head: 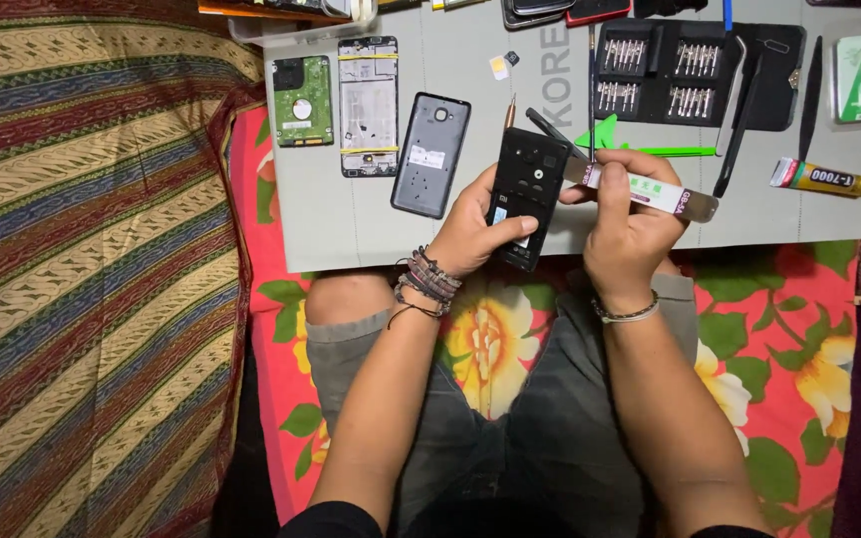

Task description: Disassembling a smartphone and cleaning its internal circuit boards using a small brush and prying tools.

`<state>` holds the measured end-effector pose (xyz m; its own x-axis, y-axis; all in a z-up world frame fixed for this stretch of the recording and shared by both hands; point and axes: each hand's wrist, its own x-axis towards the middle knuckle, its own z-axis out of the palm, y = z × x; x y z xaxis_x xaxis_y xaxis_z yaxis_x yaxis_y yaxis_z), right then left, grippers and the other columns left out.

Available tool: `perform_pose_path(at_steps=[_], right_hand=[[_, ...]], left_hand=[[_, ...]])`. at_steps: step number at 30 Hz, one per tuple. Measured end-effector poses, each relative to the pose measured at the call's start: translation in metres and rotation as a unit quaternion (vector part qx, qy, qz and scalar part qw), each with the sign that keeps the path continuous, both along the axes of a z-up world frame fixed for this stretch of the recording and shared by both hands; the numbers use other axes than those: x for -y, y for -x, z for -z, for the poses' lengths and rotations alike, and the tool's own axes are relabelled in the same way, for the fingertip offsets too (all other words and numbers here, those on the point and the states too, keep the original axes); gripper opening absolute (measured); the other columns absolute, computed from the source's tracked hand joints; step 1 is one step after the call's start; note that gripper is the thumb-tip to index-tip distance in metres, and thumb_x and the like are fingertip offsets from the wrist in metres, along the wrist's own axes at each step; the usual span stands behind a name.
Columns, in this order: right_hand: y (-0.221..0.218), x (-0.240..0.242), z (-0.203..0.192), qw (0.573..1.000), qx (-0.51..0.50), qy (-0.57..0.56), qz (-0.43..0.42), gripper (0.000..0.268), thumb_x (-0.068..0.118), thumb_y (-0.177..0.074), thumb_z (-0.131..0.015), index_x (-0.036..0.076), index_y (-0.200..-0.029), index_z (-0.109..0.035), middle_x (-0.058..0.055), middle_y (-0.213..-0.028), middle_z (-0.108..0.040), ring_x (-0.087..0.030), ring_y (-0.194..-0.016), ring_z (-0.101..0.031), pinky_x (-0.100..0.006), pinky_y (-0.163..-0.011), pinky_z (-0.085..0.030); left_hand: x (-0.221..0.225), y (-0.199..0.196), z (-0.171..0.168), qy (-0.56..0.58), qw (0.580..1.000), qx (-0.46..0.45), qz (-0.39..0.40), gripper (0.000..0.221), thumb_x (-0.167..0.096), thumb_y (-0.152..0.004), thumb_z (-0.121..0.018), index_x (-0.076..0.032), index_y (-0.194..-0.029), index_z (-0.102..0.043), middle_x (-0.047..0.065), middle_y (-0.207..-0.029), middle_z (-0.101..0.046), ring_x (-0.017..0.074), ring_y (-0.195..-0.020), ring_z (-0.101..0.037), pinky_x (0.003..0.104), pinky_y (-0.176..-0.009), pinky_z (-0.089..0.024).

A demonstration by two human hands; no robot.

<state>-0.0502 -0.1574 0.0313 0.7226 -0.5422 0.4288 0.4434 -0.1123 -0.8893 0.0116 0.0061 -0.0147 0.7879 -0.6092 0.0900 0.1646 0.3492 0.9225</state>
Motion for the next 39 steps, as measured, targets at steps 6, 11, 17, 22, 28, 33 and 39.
perform_pose_path(at_steps=[6,11,17,22,28,33,39], right_hand=[[-0.001,-0.002,-0.002,1.0,0.022,0.012,0.005,0.02,0.006,-0.11,-0.053,-0.014,-0.111,-0.059,-0.026,-0.086,-0.067,-0.031,-0.069,-0.074,-0.035,-0.061,-0.062],[0.001,-0.001,-0.007,0.999,0.032,0.031,0.02,0.021,0.006,-0.11,-0.054,-0.014,-0.11,-0.059,-0.027,-0.085,-0.067,-0.032,-0.07,-0.074,-0.035,-0.061,-0.061],[0.001,0.007,-0.005,0.999,0.034,0.03,0.011,0.023,0.008,-0.111,-0.051,-0.015,-0.111,-0.056,-0.03,-0.084,-0.067,-0.032,-0.069,-0.074,-0.037,-0.062,-0.062],[0.001,0.014,-0.007,0.999,0.026,0.02,-0.002,0.023,0.009,-0.111,-0.053,-0.014,-0.11,-0.057,-0.029,-0.084,-0.067,-0.03,-0.07,-0.073,-0.036,-0.063,-0.062],[0.01,0.053,-0.008,0.994,-0.041,-0.018,-0.097,0.025,0.012,-0.111,-0.057,-0.012,-0.107,-0.058,-0.027,-0.088,-0.067,-0.03,-0.077,-0.075,-0.037,-0.068,-0.065],[0.027,0.076,-0.023,0.959,-0.203,-0.074,-0.186,0.012,0.007,-0.112,-0.053,-0.003,-0.116,-0.058,-0.013,-0.112,-0.066,-0.017,-0.08,-0.067,-0.025,-0.075,-0.062],[0.034,0.081,-0.022,0.957,-0.215,-0.038,-0.193,0.011,0.001,-0.111,-0.052,-0.005,-0.115,-0.059,-0.009,-0.097,-0.06,-0.013,-0.076,-0.059,-0.025,-0.075,-0.062]], left_hand=[[-0.001,0.001,-0.006,-0.003,1.0,0.009,0.009,0.048,0.0,-0.084,-0.081,-0.004,-0.127,-0.062,0.006,-0.111,-0.07,0.0101,-0.106,-0.062,0.033,-0.09,-0.057],[-0.001,0.0,-0.002,-0.004,1.0,0.018,0.016,0.047,0.0,-0.083,-0.082,-0.004,-0.126,-0.063,0.006,-0.112,-0.071,0.011,-0.107,-0.063,0.034,-0.091,-0.057],[-0.002,-0.001,0.005,-0.023,0.999,0.041,0.019,0.049,-0.001,-0.083,-0.083,-0.004,-0.128,-0.063,0.006,-0.114,-0.071,0.012,-0.11,-0.062,0.037,-0.094,-0.056],[-0.004,-0.001,0.002,-0.042,0.998,0.052,0.016,0.049,0.0,-0.082,-0.082,-0.004,-0.127,-0.063,0.007,-0.113,-0.07,0.013,-0.11,-0.061,0.038,-0.096,-0.054],[-0.002,0.002,-0.012,-0.074,0.993,0.085,0.022,0.048,0.0,-0.081,-0.082,-0.005,-0.126,-0.063,0.009,-0.112,-0.071,0.0142,-0.11,-0.062,0.04,-0.098,-0.054],[0.002,0.01,-0.042,-0.199,0.968,0.15,0.035,0.05,-0.003,-0.075,-0.071,-0.003,-0.124,-0.058,0.001,-0.09,-0.068,0.011,-0.074,-0.059,0.024,-0.073,-0.05],[0.002,0.012,-0.051,-0.219,0.959,0.17,0.055,0.039,-0.007,-0.074,-0.071,-0.006,-0.112,-0.06,-0.001,-0.084,-0.066,0.0112,-0.07,-0.056,0.025,-0.07,-0.048]])
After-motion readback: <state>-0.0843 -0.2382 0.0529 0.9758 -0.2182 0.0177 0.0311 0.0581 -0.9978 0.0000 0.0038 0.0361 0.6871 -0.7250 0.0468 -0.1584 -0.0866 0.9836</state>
